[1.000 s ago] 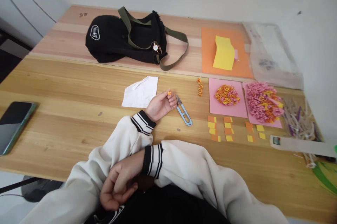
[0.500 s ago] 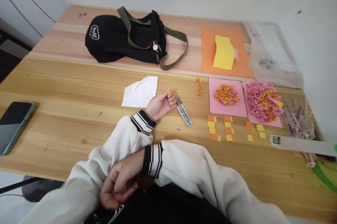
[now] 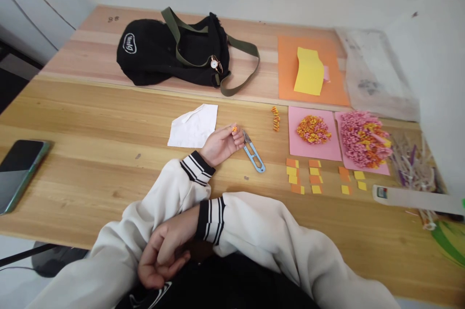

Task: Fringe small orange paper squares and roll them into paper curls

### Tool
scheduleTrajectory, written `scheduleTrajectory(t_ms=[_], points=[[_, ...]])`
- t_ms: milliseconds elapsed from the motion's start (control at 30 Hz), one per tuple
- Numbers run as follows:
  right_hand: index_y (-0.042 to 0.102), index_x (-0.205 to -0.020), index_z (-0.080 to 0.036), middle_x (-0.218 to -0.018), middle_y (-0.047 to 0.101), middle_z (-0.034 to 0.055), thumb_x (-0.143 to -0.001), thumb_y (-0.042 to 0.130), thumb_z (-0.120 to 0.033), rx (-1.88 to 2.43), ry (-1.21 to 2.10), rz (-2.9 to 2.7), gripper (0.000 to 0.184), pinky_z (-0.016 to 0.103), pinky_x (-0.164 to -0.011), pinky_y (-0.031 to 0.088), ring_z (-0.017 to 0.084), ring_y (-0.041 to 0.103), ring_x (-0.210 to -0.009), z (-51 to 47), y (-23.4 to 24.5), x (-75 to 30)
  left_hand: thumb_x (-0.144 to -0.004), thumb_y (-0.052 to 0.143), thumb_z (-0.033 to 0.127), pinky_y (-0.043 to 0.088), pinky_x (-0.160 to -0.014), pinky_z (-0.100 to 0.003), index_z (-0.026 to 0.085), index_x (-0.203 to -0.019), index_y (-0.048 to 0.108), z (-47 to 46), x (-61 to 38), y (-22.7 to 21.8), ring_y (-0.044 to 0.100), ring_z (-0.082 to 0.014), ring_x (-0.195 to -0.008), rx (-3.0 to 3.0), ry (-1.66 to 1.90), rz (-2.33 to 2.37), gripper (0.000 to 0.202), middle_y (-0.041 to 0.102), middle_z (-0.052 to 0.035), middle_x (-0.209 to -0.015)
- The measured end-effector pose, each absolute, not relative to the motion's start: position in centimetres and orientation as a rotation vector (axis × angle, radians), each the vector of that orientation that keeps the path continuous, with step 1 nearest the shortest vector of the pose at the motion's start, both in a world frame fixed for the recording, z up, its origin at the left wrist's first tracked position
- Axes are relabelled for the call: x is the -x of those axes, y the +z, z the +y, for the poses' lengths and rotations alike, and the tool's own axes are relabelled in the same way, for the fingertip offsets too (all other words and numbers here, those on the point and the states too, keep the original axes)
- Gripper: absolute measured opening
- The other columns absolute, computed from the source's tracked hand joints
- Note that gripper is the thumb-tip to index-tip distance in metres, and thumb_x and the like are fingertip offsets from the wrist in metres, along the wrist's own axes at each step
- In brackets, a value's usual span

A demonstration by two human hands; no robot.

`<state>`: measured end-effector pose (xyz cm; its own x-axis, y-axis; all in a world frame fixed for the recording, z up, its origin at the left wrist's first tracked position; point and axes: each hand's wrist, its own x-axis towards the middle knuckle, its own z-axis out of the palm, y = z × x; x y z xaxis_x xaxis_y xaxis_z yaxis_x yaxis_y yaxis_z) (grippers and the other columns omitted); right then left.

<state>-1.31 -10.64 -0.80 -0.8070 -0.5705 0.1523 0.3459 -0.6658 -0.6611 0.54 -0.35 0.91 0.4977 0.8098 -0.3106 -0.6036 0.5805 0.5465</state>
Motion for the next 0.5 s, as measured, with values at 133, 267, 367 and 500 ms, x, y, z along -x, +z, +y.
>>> scheduleTrajectory(t_ms=[133, 267, 367, 500], points=[[0.054, -0.074, -0.007, -0.044, 0.05, -0.002, -0.077, 0.039, -0.003, 0.483, -2.424, 0.875, 0.016, 0.019, -0.039, 0.029, 0.008, 0.043, -0.038, -10.6, -0.78, 1.35, -0.094, 0.027, 0.015, 0.034, -0.052, -0.022, 0.014, -0.056, 0.042, -0.37, -0.61, 1.08, 0.034, -0.0102, -0.05, -0.383, 0.889, 0.588, 0.04, 0.031, 0.0015, -0.058], [0.054, -0.075, -0.007, -0.045, 0.051, -0.0017, -0.078, 0.039, -0.003, 0.488, -2.429, 0.869, 0.015, 0.019, -0.039, 0.029, 0.009, 0.044, -0.038, -10.64, -0.94, 1.51, -0.094, 0.026, 0.018, 0.035, -0.052, -0.022, 0.014, -0.056, 0.041, -0.35, -0.62, 1.23, 0.034, -0.0106, -0.05, -0.354, 0.877, 0.601, 0.041, 0.03, 0.0015, -0.058], [0.053, -0.076, -0.007, -0.045, 0.051, -0.0019, -0.077, 0.039, -0.002, 0.499, -2.42, 0.869, 0.016, 0.019, -0.039, 0.029, 0.009, 0.044, -0.038, -10.59, -0.92, 1.51, -0.094, 0.027, 0.02, 0.035, -0.052, -0.023, 0.015, -0.056, 0.041, -0.35, -0.61, 1.2, 0.034, -0.0108, -0.051, -0.344, 0.871, 0.601, 0.041, 0.03, 0.0014, -0.059], [0.053, -0.075, -0.007, -0.044, 0.05, -0.0023, -0.076, 0.038, -0.001, 0.499, -2.429, 0.874, 0.017, 0.019, -0.039, 0.029, 0.009, 0.043, -0.037, -10.48, -0.8, 1.39, -0.094, 0.026, 0.017, 0.035, -0.052, -0.022, 0.014, -0.058, 0.043, -0.37, -0.57, 1.04, 0.035, -0.0103, -0.051, -0.346, 0.882, 0.574, 0.04, 0.03, 0.0014, -0.06]])
